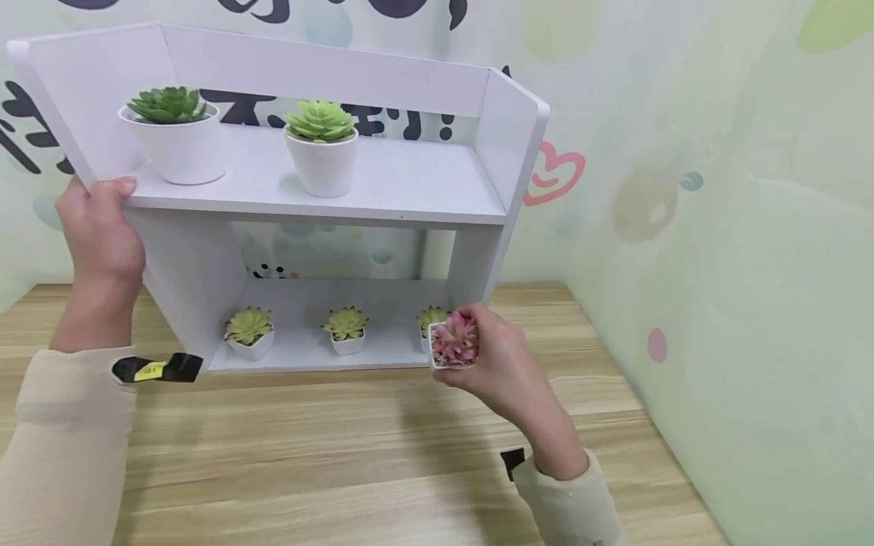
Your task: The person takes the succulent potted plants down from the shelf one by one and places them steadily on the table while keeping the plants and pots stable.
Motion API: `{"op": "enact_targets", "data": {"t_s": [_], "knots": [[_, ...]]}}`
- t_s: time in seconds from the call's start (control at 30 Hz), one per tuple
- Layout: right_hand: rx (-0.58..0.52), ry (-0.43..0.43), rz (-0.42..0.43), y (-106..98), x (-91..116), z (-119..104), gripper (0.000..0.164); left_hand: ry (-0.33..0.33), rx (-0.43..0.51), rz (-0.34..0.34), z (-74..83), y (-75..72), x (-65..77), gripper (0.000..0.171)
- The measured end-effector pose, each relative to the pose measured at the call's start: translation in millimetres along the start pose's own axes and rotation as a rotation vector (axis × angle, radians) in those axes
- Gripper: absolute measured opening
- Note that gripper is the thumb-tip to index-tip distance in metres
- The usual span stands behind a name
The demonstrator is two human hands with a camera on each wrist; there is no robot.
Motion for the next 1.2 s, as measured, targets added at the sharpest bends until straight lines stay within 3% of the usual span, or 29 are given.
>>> {"op": "enact_targets", "data": {"t_s": [0.67, 1.2], "knots": [[0.010, 0.029, -0.047, 23.5, -5.4, 10.6, 0.059, 0.013, 0.002, 0.006, 0.2, -1.7, 2.5, 0.038], [-0.019, 0.061, -0.075, 45.3, -11.1, 22.7, 0.068, 0.008, -0.001, -0.003, 0.5, 0.1, 1.1, 0.042]]}}
Point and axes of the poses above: each hand's wrist, its own x-axis away from the middle knuckle, its own y-axis out of the palm, z = x × y, the point moved 9 cm from there along -x, towards the middle knuckle, and after that the axes turned 14 degrees about -x, right-handed, at the moved point
